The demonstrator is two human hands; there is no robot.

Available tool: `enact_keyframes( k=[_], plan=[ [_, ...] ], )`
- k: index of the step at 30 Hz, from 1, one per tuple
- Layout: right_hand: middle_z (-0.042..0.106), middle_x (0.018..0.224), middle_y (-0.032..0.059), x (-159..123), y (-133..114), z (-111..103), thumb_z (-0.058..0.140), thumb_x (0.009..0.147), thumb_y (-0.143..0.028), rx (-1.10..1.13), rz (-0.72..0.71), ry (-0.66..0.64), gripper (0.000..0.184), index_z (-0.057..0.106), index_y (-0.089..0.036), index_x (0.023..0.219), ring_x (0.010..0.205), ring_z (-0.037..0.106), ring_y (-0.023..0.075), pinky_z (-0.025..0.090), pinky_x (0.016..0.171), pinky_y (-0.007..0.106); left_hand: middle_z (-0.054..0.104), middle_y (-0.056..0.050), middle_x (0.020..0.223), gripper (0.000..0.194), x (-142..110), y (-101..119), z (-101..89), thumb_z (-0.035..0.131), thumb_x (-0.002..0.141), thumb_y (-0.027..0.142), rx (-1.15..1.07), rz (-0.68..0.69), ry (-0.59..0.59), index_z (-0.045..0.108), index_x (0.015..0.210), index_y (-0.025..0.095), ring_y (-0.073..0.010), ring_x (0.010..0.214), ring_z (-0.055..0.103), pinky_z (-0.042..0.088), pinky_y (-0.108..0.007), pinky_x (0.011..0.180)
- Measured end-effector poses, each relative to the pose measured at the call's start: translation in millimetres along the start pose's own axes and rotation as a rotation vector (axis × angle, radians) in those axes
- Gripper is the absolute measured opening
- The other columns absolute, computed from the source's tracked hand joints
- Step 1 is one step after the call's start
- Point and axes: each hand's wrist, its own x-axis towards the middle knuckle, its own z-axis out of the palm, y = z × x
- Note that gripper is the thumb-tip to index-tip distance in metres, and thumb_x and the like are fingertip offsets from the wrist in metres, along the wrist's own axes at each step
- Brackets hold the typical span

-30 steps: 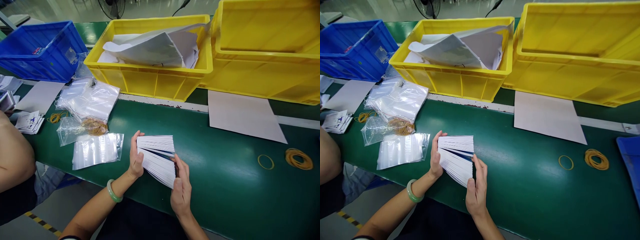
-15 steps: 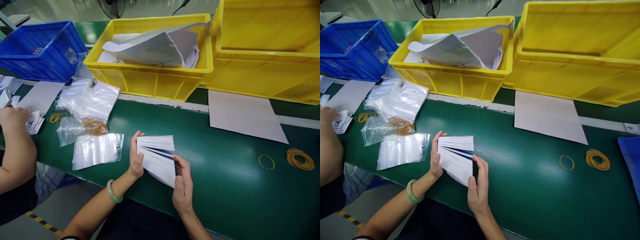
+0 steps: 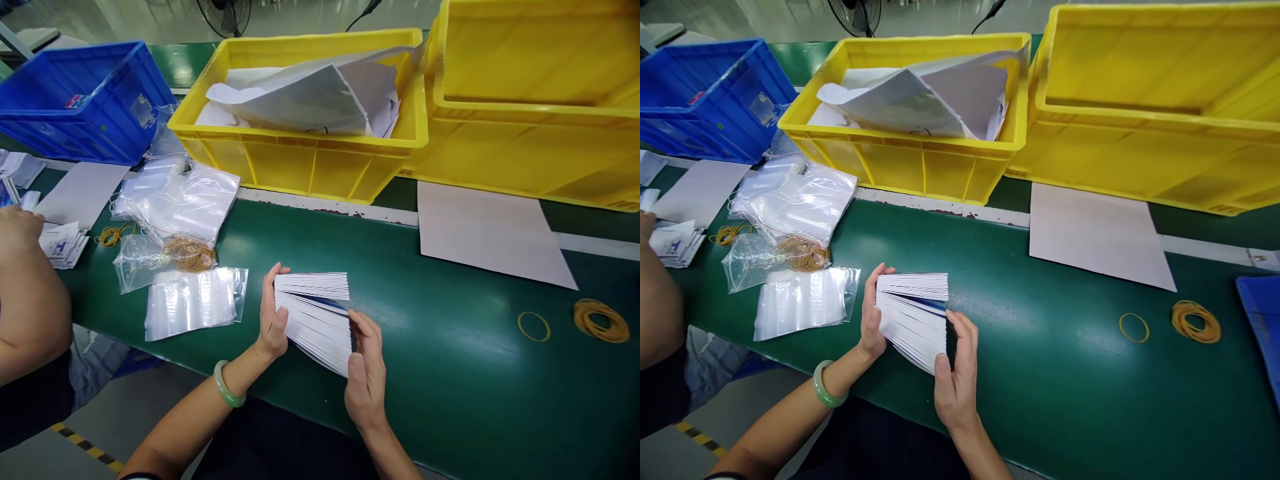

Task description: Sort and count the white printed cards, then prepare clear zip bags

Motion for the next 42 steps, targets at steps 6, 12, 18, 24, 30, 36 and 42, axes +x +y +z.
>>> enact_keyframes(
  k=[6,12,18,24,30,36,42],
  plan=[
    [0.051,0.126,0.0117,8,-2,-2,0.037,0.098,-0.049,0.044,0.016,-0.059,0.055,0.032,-0.024,0.146,0.118,0.049,0.0294,0.041,0.098,0.049,0.046,-0.013,0.133,0.071,0,0,0.2,0.042,0.086,0.063,0.017,0.000,0.005,0.035,0.143,0.021,-0.0302,0.115,0.049,0.038,-0.044,0.100],
    [0.048,0.128,0.0106,6,-1,-4,0.035,0.099,-0.049,-0.053,0.010,-0.096,0.055,0.031,-0.027,0.149,0.119,0.047,0.0295,0.043,0.094,0.047,0.045,-0.013,0.133,0.071,-1,0,0.3,0.043,0.086,0.063,0.003,-0.009,0.002,0.035,0.143,0.021,-0.0299,0.113,0.050,0.039,-0.044,0.098],
    [0.047,0.130,0.0127,5,-3,-2,0.041,0.097,-0.047,-0.017,0.005,-0.025,0.042,0.046,-0.024,0.131,0.123,0.045,0.0311,0.040,0.099,0.051,0.046,-0.013,0.133,0.072,-1,1,0.0,0.042,0.086,0.063,0.017,-0.005,0.001,0.035,0.143,0.020,-0.0303,0.114,0.050,0.039,-0.044,0.099],
    [0.050,0.128,0.0106,15,-3,-7,0.036,0.097,-0.055,-0.033,0.028,-0.118,0.063,0.025,-0.026,0.151,0.119,0.049,0.0296,0.040,0.099,0.050,0.046,-0.013,0.133,0.071,-1,1,-0.4,0.042,0.086,0.062,0.018,-0.005,-0.002,0.035,0.143,0.020,-0.0300,0.113,0.050,0.039,-0.044,0.099],
    [0.048,0.130,0.0087,13,-9,-10,0.032,0.099,-0.053,-0.085,0.019,-0.142,0.057,0.026,-0.033,0.152,0.121,0.047,0.0291,0.044,0.093,0.046,0.045,-0.013,0.134,0.072,-1,1,-0.7,0.042,0.086,0.062,0.008,-0.008,-0.006,0.034,0.143,0.020,-0.0302,0.114,0.050,0.039,-0.045,0.099],
    [0.039,0.142,0.0090,3,-11,-8,0.035,0.099,-0.049,-0.044,0.043,-0.122,0.054,0.030,-0.031,0.150,0.131,0.039,0.0295,0.040,0.100,0.048,0.046,-0.013,0.134,0.073,-1,1,-0.6,0.042,0.085,0.063,0.018,-0.004,-0.002,0.035,0.143,0.020,-0.0299,0.111,0.051,0.041,-0.045,0.098],
    [0.048,0.134,0.0098,11,-5,-9,0.038,0.099,-0.048,0.088,0.056,-0.113,0.047,0.039,-0.027,0.140,0.126,0.045,0.0287,0.036,0.105,0.048,0.047,-0.013,0.133,0.073,-1,0,-0.9,0.042,0.085,0.064,0.025,-0.007,0.004,0.035,0.143,0.020,-0.0306,0.114,0.051,0.040,-0.045,0.099]
  ],
)
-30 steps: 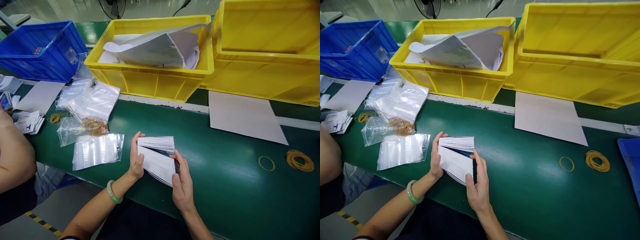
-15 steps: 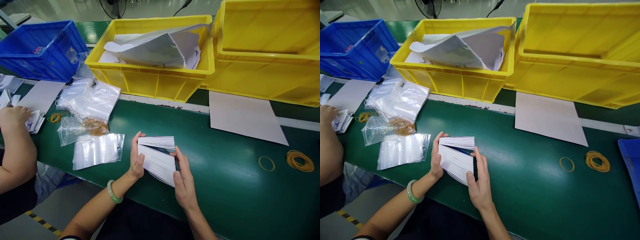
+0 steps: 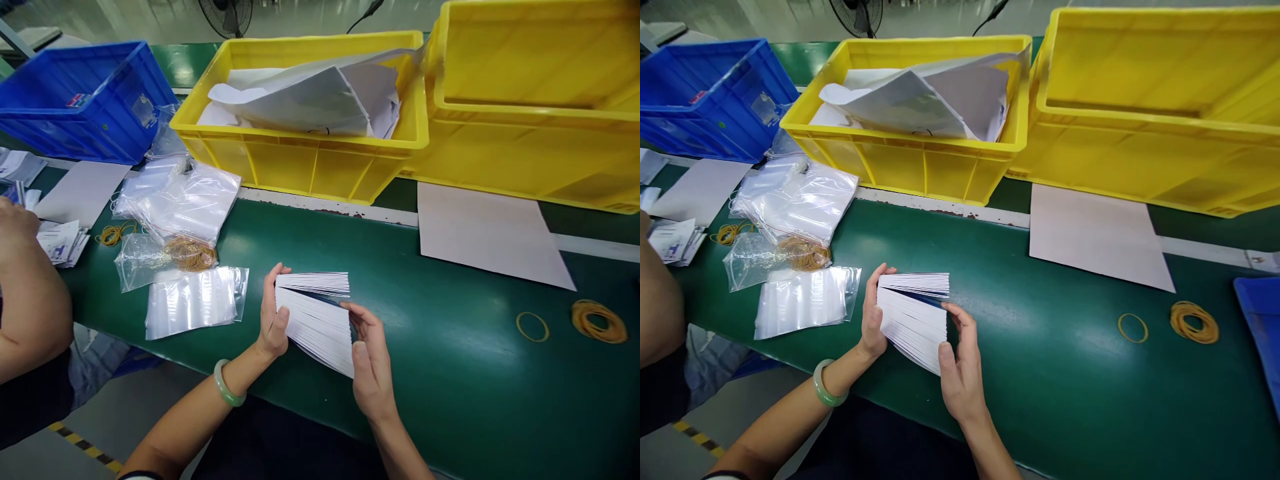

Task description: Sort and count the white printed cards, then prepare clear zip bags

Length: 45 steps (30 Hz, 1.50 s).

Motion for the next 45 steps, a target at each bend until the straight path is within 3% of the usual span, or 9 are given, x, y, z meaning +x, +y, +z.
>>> enact_keyframes(
  k=[4,9,14,21,28,34,39,42,45],
  plan=[
    [0.051,0.128,0.0099,7,-1,-5,0.033,0.098,-0.054,-0.068,0.023,-0.049,0.059,0.028,-0.027,0.151,0.120,0.048,0.0289,0.040,0.100,0.049,0.046,-0.013,0.133,0.072,0,0,0.0,0.043,0.085,0.063,0.001,0.001,-0.004,0.035,0.143,0.020,-0.0308,0.115,0.050,0.038,-0.046,0.100],
    [0.048,0.133,0.0114,5,-3,-6,0.033,0.099,-0.052,-0.108,0.023,-0.014,0.054,0.039,-0.026,0.146,0.124,0.047,0.0298,0.042,0.099,0.049,0.046,-0.014,0.133,0.073,0,1,0.3,0.042,0.086,0.063,0.002,-0.003,-0.010,0.034,0.143,0.019,-0.0304,0.111,0.051,0.041,-0.045,0.098],
    [0.052,0.129,0.0116,6,0,-6,0.039,0.098,-0.048,-0.032,0.014,0.034,0.040,0.052,-0.024,0.127,0.123,0.048,0.0298,0.039,0.101,0.050,0.047,-0.013,0.132,0.071,0,0,0.5,0.042,0.086,0.062,0.001,0.018,-0.010,0.035,0.142,0.020,-0.0301,0.113,0.050,0.041,-0.044,0.098],
    [0.056,0.116,0.0089,19,-2,-8,0.033,0.099,-0.052,-0.106,0.020,-0.023,0.055,0.039,-0.027,0.147,0.110,0.054,0.0267,0.045,0.092,0.046,0.046,-0.013,0.133,0.071,-1,1,-0.6,0.042,0.086,0.062,0.010,0.007,-0.015,0.035,0.143,0.021,-0.0307,0.115,0.049,0.038,-0.045,0.100],
    [0.049,0.132,0.0079,8,-3,-6,0.032,0.100,-0.049,-0.116,0.016,-0.029,0.051,0.036,-0.033,0.148,0.122,0.049,0.0263,0.045,0.095,0.043,0.046,-0.013,0.133,0.070,0,1,0.2,0.042,0.086,0.061,-0.003,0.006,-0.014,0.035,0.143,0.020,-0.0299,0.112,0.051,0.040,-0.045,0.098],
    [0.052,0.131,0.0101,14,1,-5,0.038,0.099,-0.045,0.019,0.007,0.015,0.039,0.050,-0.026,0.130,0.125,0.048,0.0275,0.039,0.104,0.048,0.046,-0.014,0.133,0.072,-1,0,-0.6,0.042,0.086,0.063,0.001,-0.004,-0.019,0.034,0.143,0.019,-0.0315,0.114,0.050,0.039,-0.047,0.100],
    [0.056,0.121,0.0094,22,1,-6,0.036,0.099,-0.049,-0.059,0.045,-0.011,0.053,0.038,-0.026,0.146,0.114,0.053,0.0266,0.043,0.097,0.047,0.047,-0.014,0.133,0.073,-1,0,-0.7,0.042,0.085,0.064,0.016,0.000,-0.010,0.035,0.143,0.019,-0.0319,0.115,0.050,0.039,-0.047,0.101],
    [0.055,0.120,0.0085,20,1,-6,0.033,0.100,-0.047,-0.092,0.028,-0.023,0.050,0.040,-0.028,0.146,0.114,0.052,0.0259,0.045,0.094,0.044,0.047,-0.014,0.133,0.072,-1,0,-0.5,0.042,0.086,0.063,0.014,0.005,-0.007,0.035,0.143,0.019,-0.0311,0.114,0.051,0.040,-0.046,0.100],
    [0.051,0.131,0.0087,16,2,-6,0.034,0.100,-0.045,-0.067,0.015,-0.004,0.047,0.043,-0.029,0.144,0.123,0.048,0.0264,0.042,0.100,0.046,0.047,-0.013,0.133,0.071,-1,0,-0.7,0.042,0.086,0.063,0.004,0.010,-0.015,0.034,0.143,0.020,-0.0301,0.113,0.051,0.040,-0.045,0.099]
  ],
)
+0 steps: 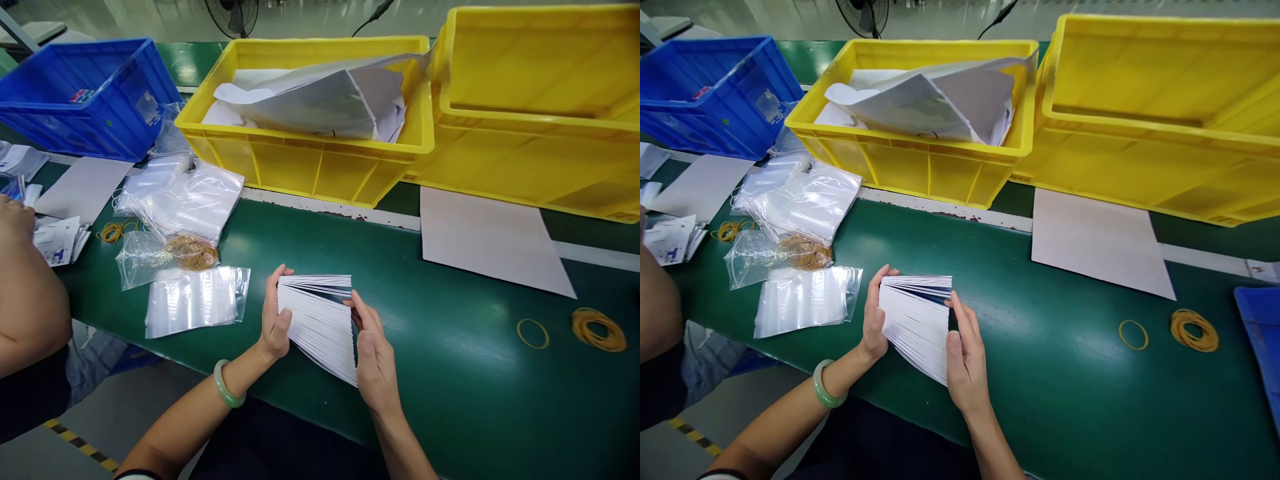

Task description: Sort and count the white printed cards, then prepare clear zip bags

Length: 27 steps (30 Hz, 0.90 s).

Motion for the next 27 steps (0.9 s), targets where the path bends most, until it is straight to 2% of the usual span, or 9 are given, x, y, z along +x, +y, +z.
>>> enact_keyframes(
  k=[4,10,15,20,24,26,27],
  plan=[
    [0.049,0.135,0.0103,0,1,2,0.038,0.100,-0.044,0.071,0.007,0.046,0.037,0.053,-0.025,0.128,0.126,0.046,0.0279,0.037,0.105,0.049,0.047,-0.013,0.134,0.071,0,-1,-0.8,0.041,0.086,0.063,0.022,0.005,-0.008,0.034,0.143,0.020,-0.0310,0.115,0.049,0.039,-0.046,0.100],
    [0.056,0.122,0.0089,9,0,1,0.036,0.099,-0.049,0.025,0.035,0.011,0.050,0.041,-0.026,0.144,0.115,0.053,0.0258,0.042,0.100,0.047,0.046,-0.013,0.134,0.071,0,0,-0.7,0.041,0.087,0.062,0.028,0.008,-0.008,0.034,0.143,0.020,-0.0308,0.116,0.048,0.037,-0.046,0.102],
    [0.055,0.126,0.0092,5,0,-1,0.036,0.099,-0.048,0.042,0.039,0.002,0.047,0.045,-0.027,0.139,0.121,0.050,0.0268,0.039,0.102,0.047,0.046,-0.014,0.134,0.072,0,0,-0.9,0.041,0.087,0.063,0.029,0.010,-0.011,0.034,0.143,0.019,-0.0304,0.114,0.050,0.039,-0.046,0.100],
    [0.051,0.132,0.0083,10,-2,1,0.038,0.099,-0.047,0.063,-0.003,0.038,0.037,0.053,-0.027,0.127,0.125,0.047,0.0259,0.038,0.105,0.045,0.047,-0.013,0.133,0.071,1,-1,-1.2,0.041,0.087,0.063,0.035,0.012,-0.014,0.034,0.143,0.019,-0.0302,0.117,0.048,0.037,-0.046,0.103],
    [0.058,0.120,0.0088,19,0,-2,0.037,0.099,-0.049,0.038,0.022,0.026,0.046,0.043,-0.026,0.139,0.114,0.055,0.0241,0.040,0.103,0.046,0.047,-0.013,0.133,0.071,1,-2,-1.9,0.040,0.087,0.062,0.041,0.015,-0.018,0.034,0.143,0.019,-0.0306,0.117,0.048,0.036,-0.047,0.103],
    [0.053,0.129,0.0112,15,4,-5,0.036,0.097,-0.055,0.034,-0.001,0.015,0.055,0.038,-0.025,0.143,0.122,0.050,0.0264,0.037,0.107,0.047,0.047,-0.014,0.132,0.071,0,-2,-2.3,0.039,0.088,0.062,0.047,0.018,-0.013,0.033,0.143,0.018,-0.0308,0.117,0.048,0.036,-0.046,0.103],
    [0.046,0.140,0.0125,10,6,-6,0.036,0.095,-0.061,0.047,-0.024,-0.008,0.062,0.032,-0.025,0.146,0.130,0.044,0.0286,0.033,0.110,0.049,0.048,-0.014,0.130,0.071,0,-3,-2.4,0.039,0.088,0.061,0.051,0.021,-0.007,0.033,0.143,0.017,-0.0308,0.117,0.048,0.036,-0.046,0.103]
  ],
)
